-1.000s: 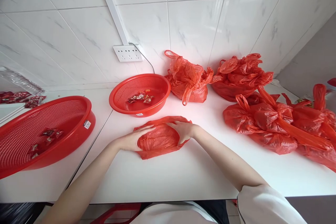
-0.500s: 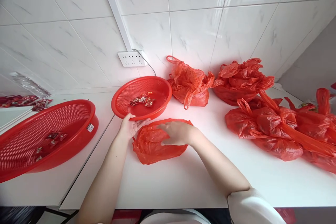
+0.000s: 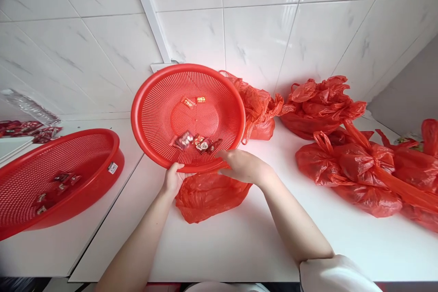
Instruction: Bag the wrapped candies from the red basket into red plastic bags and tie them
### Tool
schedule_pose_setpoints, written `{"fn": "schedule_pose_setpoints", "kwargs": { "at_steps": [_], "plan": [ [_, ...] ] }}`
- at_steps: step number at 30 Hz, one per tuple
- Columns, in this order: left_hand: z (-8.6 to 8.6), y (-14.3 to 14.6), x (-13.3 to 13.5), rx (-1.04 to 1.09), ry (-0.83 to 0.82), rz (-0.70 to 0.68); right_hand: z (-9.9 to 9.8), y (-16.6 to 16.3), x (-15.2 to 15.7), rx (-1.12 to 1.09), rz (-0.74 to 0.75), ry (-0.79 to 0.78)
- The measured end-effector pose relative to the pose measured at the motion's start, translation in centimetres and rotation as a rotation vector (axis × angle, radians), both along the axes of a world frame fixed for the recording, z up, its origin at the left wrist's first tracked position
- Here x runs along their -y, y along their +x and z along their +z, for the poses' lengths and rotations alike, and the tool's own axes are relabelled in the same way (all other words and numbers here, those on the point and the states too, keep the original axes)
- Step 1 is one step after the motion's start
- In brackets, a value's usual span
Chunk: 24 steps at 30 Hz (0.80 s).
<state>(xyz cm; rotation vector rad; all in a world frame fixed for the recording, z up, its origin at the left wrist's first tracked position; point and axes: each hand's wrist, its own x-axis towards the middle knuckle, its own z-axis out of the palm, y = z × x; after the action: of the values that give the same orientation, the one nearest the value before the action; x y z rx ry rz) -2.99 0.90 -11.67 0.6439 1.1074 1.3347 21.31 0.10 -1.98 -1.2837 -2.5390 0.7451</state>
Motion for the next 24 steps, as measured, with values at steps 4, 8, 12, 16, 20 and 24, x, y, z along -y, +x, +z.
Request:
{"fn": "schedule_pose_setpoints", "kwargs": {
  "at_steps": [4,8,12,16,20,24],
  "plan": [
    [-0.6,0.0,0.3,-0.034,0.049,-0.047,-0.9,-0.7,-0.9,-0.140,0.013,0.146],
    [-1.0,0.0,0.6,-0.061,0.054,-0.098,-2.8,-1.8,-1.8,0.002,-0.091,0.292],
    [-1.1,0.0,0.6,-0.065,0.065,-0.091,-4.1,-2.2,-2.5,0.201,-0.128,0.132],
    [-1.5,-0.1,0.3,-0.066,0.109,-0.040,-3.6,-2.1,-2.5,0.193,-0.053,0.134],
    [-2.0,-0.4,0.0,-0.063,0.110,-0.010,-2.6,-1.8,-2.2,0.083,-0.014,0.153],
    [-1.8,-0.5,-0.1,-0.066,0.111,-0.019,-2.1,-1.7,-1.8,-0.103,0.134,0.078]
  ]
}}
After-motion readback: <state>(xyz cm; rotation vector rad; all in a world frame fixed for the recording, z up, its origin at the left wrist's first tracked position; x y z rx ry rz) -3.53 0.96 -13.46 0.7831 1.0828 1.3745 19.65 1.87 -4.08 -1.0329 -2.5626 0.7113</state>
